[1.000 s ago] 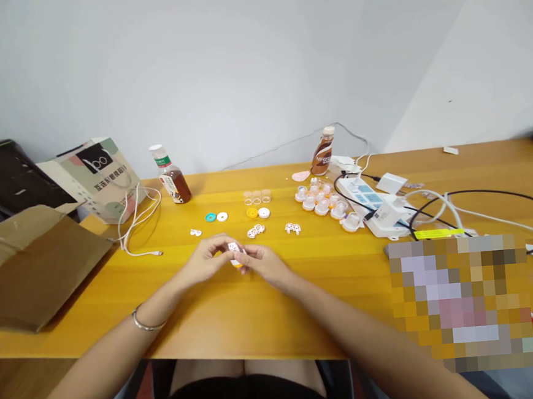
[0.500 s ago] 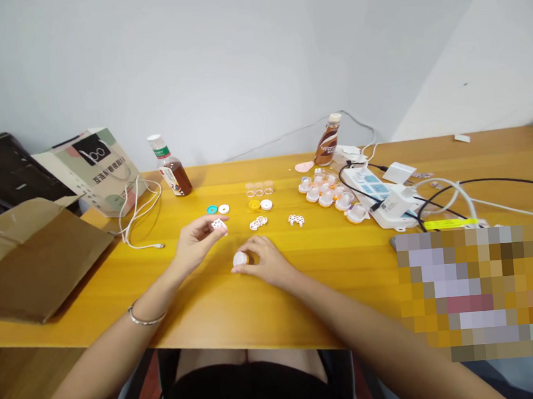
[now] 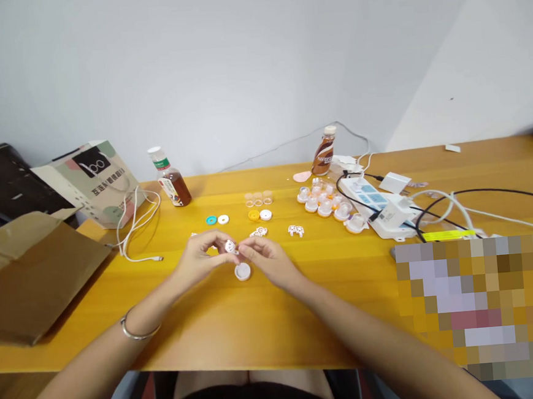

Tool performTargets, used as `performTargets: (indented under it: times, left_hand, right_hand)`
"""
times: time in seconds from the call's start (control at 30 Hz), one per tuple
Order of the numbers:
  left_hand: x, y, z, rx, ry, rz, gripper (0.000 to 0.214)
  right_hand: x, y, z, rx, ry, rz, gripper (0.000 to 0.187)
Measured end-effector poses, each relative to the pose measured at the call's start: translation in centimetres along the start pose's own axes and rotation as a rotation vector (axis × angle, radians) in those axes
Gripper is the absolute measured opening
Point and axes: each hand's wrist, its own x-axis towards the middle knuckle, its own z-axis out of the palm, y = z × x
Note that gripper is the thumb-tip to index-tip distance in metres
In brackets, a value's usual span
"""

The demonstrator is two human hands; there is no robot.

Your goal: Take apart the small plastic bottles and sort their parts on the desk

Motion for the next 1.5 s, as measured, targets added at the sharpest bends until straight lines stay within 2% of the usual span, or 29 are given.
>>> performTargets:
  times: [0.17, 0.33, 0.43, 0.7, 0.8, 0.93, 1.03, 1.27, 1.5]
  left_hand:
    - [0.7, 0.8, -0.9, 0.114, 0.011, 0.1, 0.021]
    - [-0.1, 0.2, -0.9, -0.003, -0.093, 0.095, 0.023]
    - [-0.6, -0.3, -0.6, -0.087, -0.121, 0.085, 0.022]
    - [-1.1, -1.9, 1.1, -0.049, 0.081, 0.189, 0.025]
    - [-1.1, -2.6, 1.3, -0.088, 0.099, 0.149, 0.023]
    - [-1.3, -3.0, 1.5, -0.126, 0.064, 0.055, 0.025]
    - [-1.6, -2.8, 1.4, -0.029, 0.069, 0.069, 0.026]
    - [-2.1, -3.8, 1.4, 0.284, 0.04, 0.313, 0.028]
    - [-2.4, -4.8, 2.0, 0.371, 0.053, 0.341, 0.03]
  right_hand:
    - [0.7, -0.8, 1.3, 0.418, 0.003, 0.162, 0.022]
    - [0.6, 0.3, 1.7, 0.552, -0.02, 0.241, 0.026]
    - [0.1, 0.7, 1.6, 0.534, -0.01, 0.222, 0.024]
    - [-0.1, 1.1, 1.7, 0.422, 0.118, 0.15, 0.026]
    - [0.1, 1.5, 1.6, 0.376, 0.135, 0.153, 0.025]
    - [0.5, 1.6, 1.1, 0.278, 0.162, 0.131, 0.021]
    - [0.6, 1.4, 0.8, 0.161, 0.17, 0.103, 0.019]
    - [0.5, 1.4, 0.8, -0.006, 0.148, 0.012, 0.02]
    - [0.7, 2.1, 0.3, -0.079, 0.145, 0.025, 0.02]
